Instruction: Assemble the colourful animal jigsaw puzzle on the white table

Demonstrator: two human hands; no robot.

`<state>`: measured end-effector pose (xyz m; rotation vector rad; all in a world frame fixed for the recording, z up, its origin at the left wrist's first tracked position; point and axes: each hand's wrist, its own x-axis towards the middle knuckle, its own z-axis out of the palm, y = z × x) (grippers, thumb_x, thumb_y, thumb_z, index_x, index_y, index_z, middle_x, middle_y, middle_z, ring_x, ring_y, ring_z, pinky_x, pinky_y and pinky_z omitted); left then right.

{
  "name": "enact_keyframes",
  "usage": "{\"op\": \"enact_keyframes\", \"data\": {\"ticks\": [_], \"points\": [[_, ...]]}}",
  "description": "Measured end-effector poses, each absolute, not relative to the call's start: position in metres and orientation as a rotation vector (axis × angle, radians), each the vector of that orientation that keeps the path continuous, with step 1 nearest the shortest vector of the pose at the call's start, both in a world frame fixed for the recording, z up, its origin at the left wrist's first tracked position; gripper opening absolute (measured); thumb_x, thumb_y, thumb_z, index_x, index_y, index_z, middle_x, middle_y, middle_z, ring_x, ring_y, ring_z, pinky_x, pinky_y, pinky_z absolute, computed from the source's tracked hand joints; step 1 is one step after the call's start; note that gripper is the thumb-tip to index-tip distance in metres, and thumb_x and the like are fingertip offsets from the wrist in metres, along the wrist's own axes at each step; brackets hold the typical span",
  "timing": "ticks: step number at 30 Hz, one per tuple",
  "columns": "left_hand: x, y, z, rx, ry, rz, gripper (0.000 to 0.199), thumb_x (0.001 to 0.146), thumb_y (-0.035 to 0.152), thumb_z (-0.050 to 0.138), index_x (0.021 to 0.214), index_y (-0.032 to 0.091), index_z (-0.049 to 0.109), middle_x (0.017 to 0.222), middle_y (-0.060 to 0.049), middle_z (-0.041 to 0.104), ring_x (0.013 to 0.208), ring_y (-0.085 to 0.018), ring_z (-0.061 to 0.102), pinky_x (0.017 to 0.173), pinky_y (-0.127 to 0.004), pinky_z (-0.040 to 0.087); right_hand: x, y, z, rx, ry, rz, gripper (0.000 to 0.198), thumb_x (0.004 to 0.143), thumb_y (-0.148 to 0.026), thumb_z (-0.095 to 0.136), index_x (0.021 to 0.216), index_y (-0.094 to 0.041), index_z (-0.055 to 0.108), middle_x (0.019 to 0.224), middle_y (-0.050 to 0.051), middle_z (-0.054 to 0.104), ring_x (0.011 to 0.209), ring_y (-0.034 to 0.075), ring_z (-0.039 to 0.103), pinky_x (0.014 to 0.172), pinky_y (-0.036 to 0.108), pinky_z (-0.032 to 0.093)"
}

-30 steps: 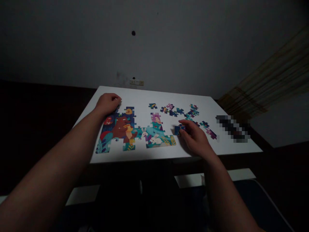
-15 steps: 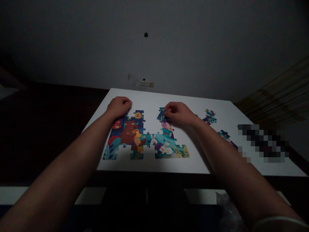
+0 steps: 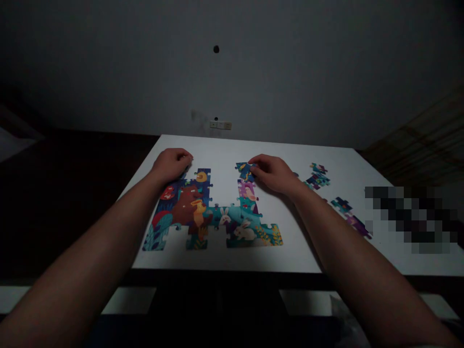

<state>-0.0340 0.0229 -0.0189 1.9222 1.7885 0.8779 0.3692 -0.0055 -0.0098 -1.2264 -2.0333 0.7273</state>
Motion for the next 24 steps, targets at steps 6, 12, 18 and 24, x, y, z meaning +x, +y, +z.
{"op": "enact_keyframes", "data": {"ticks": [6,12,18,24], "points": [[-0.033,0.019,-0.014,1.910,1.786,0.880,0.029,0.092,0.042,0.074,0.103,0.025,0.095,0.112,-0.014,0.093,0.105,-0.036,0.083,0.101,-0.050,0.062,0.365,-0.014,-0.005,-1.233,-2.132,0.591,0.028,0.110,-0.044,0.070,0.124,-0.025,0.086,0.110,0.012,0.089,0.093,0.029,0.077,0.086,0.045,0.058],[-0.032,0.018,-0.012,1.923,1.798,0.881,0.031,0.091,0.044,0.073,0.102,0.024,0.094,0.111,-0.013,0.093,0.105,-0.036,0.083,0.100,-0.049,0.063,0.364,-0.013,-0.004,-1.264,-2.066,0.639,0.018,0.098,-0.038,0.080,0.109,-0.024,0.078,0.088,0.005,0.078,0.079,0.024,0.069,0.075,0.040,0.051],[-0.030,0.016,-0.009,1.914,1.803,0.853,0.031,0.092,0.045,0.075,0.101,0.023,0.094,0.102,-0.013,0.091,0.099,-0.035,0.083,0.096,-0.048,0.064,0.376,-0.013,0.005,-1.211,-1.954,0.872,0.053,0.082,-0.025,0.084,0.135,-0.025,0.083,0.102,0.004,0.076,0.081,0.022,0.067,0.078,0.039,0.056],[-0.031,0.016,-0.010,1.931,1.800,0.846,0.034,0.094,0.048,0.073,0.104,0.023,0.094,0.104,-0.013,0.092,0.099,-0.034,0.083,0.096,-0.045,0.063,0.382,-0.018,0.014,-1.291,-2.060,0.812,0.024,0.084,-0.029,0.086,0.107,-0.027,0.091,0.087,0.004,0.078,0.081,0.025,0.067,0.080,0.040,0.053]]}}
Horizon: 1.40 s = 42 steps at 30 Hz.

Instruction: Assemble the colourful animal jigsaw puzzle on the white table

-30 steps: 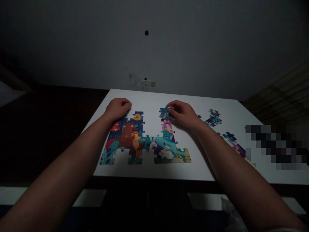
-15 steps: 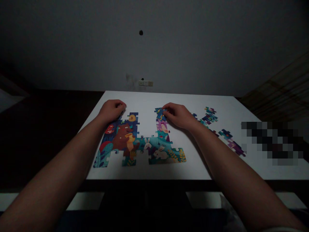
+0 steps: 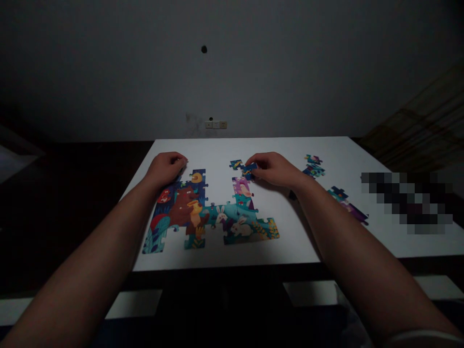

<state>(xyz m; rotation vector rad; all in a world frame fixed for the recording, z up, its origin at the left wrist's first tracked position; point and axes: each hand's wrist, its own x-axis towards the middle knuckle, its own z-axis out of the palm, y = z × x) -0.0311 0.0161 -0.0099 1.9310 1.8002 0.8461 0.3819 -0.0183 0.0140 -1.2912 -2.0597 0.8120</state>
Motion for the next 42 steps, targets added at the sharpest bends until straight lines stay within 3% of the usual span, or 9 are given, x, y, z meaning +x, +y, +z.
{"op": "enact_keyframes", "data": {"ticks": [5,11,15,18,23,29,33,42], "points": [[-0.032,0.016,-0.010,1.927,1.784,0.846,0.032,0.093,0.048,0.073,0.099,0.023,0.092,0.104,-0.014,0.092,0.095,-0.033,0.082,0.091,-0.045,0.061,0.384,-0.017,0.012,-1.293,-2.041,0.768,0.014,0.085,-0.032,0.087,0.094,-0.025,0.080,0.086,0.005,0.077,0.078,0.025,0.068,0.075,0.039,0.051],[-0.033,0.017,-0.010,1.941,1.788,0.842,0.034,0.091,0.046,0.073,0.103,0.022,0.094,0.106,-0.013,0.092,0.099,-0.034,0.083,0.091,-0.044,0.061,0.385,-0.014,0.008,-1.211,-1.925,0.773,0.034,0.089,-0.035,0.089,0.122,-0.025,0.086,0.111,0.010,0.084,0.091,0.028,0.077,0.082,0.042,0.063],[-0.032,0.017,-0.010,1.935,1.797,0.850,0.033,0.091,0.046,0.072,0.101,0.024,0.094,0.102,-0.011,0.092,0.098,-0.034,0.083,0.089,-0.043,0.063,0.381,-0.014,0.009,-1.188,-1.919,0.802,0.033,0.096,-0.036,0.086,0.128,-0.026,0.090,0.131,0.014,0.090,0.109,0.033,0.083,0.099,0.051,0.069],[-0.033,0.017,-0.010,1.943,1.790,0.847,0.033,0.092,0.047,0.072,0.101,0.024,0.094,0.103,-0.011,0.092,0.100,-0.034,0.084,0.092,-0.045,0.063,0.377,-0.015,0.005,-1.164,-1.918,0.801,0.031,0.099,-0.036,0.084,0.127,-0.025,0.090,0.131,0.014,0.090,0.110,0.033,0.084,0.103,0.053,0.069],[-0.034,0.018,-0.010,1.953,1.784,0.839,0.031,0.092,0.046,0.073,0.101,0.025,0.094,0.108,-0.011,0.093,0.105,-0.035,0.085,0.099,-0.047,0.064,0.367,-0.017,-0.004,-1.194,-1.922,0.736,0.046,0.099,-0.035,0.087,0.143,-0.025,0.085,0.124,0.013,0.089,0.103,0.031,0.083,0.098,0.050,0.069],[-0.032,0.016,-0.009,1.955,1.778,0.837,0.033,0.092,0.048,0.073,0.101,0.024,0.094,0.106,-0.011,0.093,0.103,-0.034,0.084,0.097,-0.045,0.063,0.354,-0.023,-0.003,-1.208,-2.040,0.637,0.023,0.108,-0.030,0.078,0.128,-0.027,0.090,0.121,0.011,0.092,0.106,0.032,0.084,0.105,0.052,0.065],[-0.031,0.015,-0.010,1.924,1.778,0.848,0.033,0.090,0.048,0.075,0.101,0.024,0.093,0.105,-0.012,0.093,0.100,-0.034,0.084,0.093,-0.044,0.063,0.354,-0.022,-0.003,-1.211,-2.062,0.592,0.021,0.110,-0.028,0.076,0.126,-0.029,0.091,0.126,0.011,0.092,0.110,0.033,0.083,0.109,0.054,0.064],[-0.030,0.015,-0.008,1.913,1.763,0.862,0.029,0.090,0.045,0.075,0.098,0.024,0.093,0.104,-0.012,0.092,0.097,-0.032,0.083,0.094,-0.044,0.063,0.356,-0.020,-0.010,-1.180,-2.158,0.569,0.040,0.103,-0.021,0.085,0.141,-0.031,0.089,0.144,0.012,0.088,0.127,0.036,0.081,0.116,0.054,0.063]]}}
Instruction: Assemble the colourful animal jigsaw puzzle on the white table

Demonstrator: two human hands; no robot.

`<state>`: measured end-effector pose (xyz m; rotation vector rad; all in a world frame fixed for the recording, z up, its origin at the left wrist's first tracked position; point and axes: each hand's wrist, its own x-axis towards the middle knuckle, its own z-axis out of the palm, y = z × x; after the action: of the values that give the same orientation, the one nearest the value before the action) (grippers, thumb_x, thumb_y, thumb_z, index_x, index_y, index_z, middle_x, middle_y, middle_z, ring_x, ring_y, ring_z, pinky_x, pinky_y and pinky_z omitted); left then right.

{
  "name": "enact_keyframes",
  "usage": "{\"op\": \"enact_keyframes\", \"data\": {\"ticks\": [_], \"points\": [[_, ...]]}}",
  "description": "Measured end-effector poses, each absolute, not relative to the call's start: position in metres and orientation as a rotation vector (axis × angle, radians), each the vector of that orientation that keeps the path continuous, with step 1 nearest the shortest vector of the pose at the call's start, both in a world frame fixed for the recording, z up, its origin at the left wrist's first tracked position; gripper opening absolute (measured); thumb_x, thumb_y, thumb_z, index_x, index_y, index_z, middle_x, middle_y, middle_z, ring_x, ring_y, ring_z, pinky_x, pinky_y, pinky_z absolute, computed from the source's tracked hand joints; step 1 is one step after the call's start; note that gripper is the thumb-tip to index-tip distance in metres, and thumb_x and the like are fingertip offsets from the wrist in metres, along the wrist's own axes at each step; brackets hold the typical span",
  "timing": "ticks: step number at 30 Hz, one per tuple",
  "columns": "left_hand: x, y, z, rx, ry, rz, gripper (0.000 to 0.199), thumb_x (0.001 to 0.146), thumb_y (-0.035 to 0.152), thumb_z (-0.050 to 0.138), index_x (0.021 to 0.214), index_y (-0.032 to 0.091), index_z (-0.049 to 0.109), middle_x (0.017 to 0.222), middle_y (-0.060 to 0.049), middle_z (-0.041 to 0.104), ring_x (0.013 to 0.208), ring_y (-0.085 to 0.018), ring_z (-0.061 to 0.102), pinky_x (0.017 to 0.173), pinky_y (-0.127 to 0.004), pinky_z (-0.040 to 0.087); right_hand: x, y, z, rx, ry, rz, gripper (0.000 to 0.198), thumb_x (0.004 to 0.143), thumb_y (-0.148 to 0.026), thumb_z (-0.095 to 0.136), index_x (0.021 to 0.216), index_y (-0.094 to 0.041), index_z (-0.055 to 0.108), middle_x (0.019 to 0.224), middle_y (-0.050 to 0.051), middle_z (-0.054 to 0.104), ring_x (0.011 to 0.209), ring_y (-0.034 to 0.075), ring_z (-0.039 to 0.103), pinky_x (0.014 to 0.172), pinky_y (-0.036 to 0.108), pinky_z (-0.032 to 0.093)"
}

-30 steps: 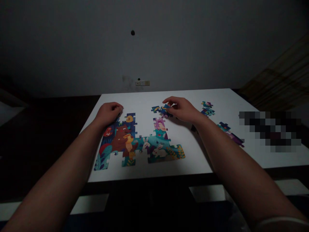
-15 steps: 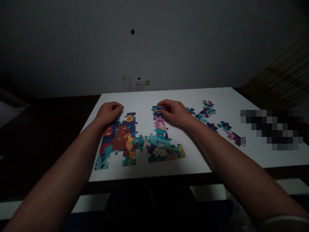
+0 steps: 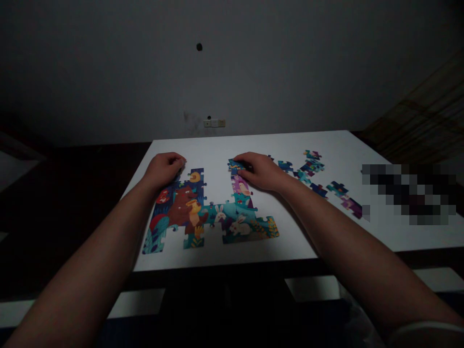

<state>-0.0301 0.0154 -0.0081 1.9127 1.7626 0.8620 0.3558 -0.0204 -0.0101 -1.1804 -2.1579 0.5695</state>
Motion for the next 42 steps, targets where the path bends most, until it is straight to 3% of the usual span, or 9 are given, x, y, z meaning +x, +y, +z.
{"op": "enact_keyframes", "data": {"ticks": [7,19,30,37,42], "points": [[-0.029,0.014,-0.006,1.921,1.778,0.836,0.028,0.092,0.044,0.074,0.099,0.024,0.093,0.105,-0.012,0.092,0.100,-0.034,0.083,0.097,-0.046,0.063,0.359,-0.017,-0.015,-1.101,-2.299,0.504,0.045,0.108,-0.028,0.078,0.152,-0.028,0.085,0.151,0.017,0.084,0.140,0.040,0.075,0.127,0.060,0.057],[-0.029,0.015,-0.007,1.929,1.760,0.850,0.032,0.089,0.047,0.074,0.099,0.023,0.093,0.103,-0.011,0.092,0.099,-0.034,0.083,0.094,-0.045,0.063,0.357,-0.016,-0.013,-1.076,-2.352,0.506,0.038,0.105,-0.024,0.082,0.142,-0.031,0.093,0.145,0.014,0.090,0.136,0.042,0.079,0.127,0.064,0.055],[-0.033,0.018,-0.011,1.931,1.758,0.854,0.032,0.089,0.046,0.075,0.101,0.023,0.094,0.105,-0.013,0.092,0.097,-0.033,0.082,0.093,-0.044,0.063,0.358,-0.016,-0.011,-1.215,-2.438,0.388,0.038,0.114,-0.032,0.072,0.148,-0.030,0.090,0.164,0.013,0.082,0.152,0.041,0.071,0.134,0.063,0.052],[-0.033,0.018,-0.010,1.961,1.771,0.814,0.037,0.092,0.049,0.073,0.104,0.021,0.094,0.109,-0.014,0.093,0.102,-0.035,0.083,0.096,-0.046,0.062,0.361,-0.022,-0.004,-1.389,-2.513,0.225,0.054,0.115,-0.018,0.054,0.157,-0.027,0.085,0.169,0.012,0.078,0.148,0.041,0.071,0.126,0.063,0.055],[-0.031,0.015,-0.006,1.958,1.779,0.809,0.035,0.091,0.048,0.073,0.102,0.022,0.094,0.105,-0.012,0.092,0.099,-0.034,0.084,0.093,-0.044,0.063,0.371,-0.016,-0.001,-1.505,-2.270,0.090,0.048,0.110,-0.017,0.054,0.139,-0.027,0.090,0.154,0.013,0.086,0.138,0.041,0.073,0.120,0.061,0.055]]}}
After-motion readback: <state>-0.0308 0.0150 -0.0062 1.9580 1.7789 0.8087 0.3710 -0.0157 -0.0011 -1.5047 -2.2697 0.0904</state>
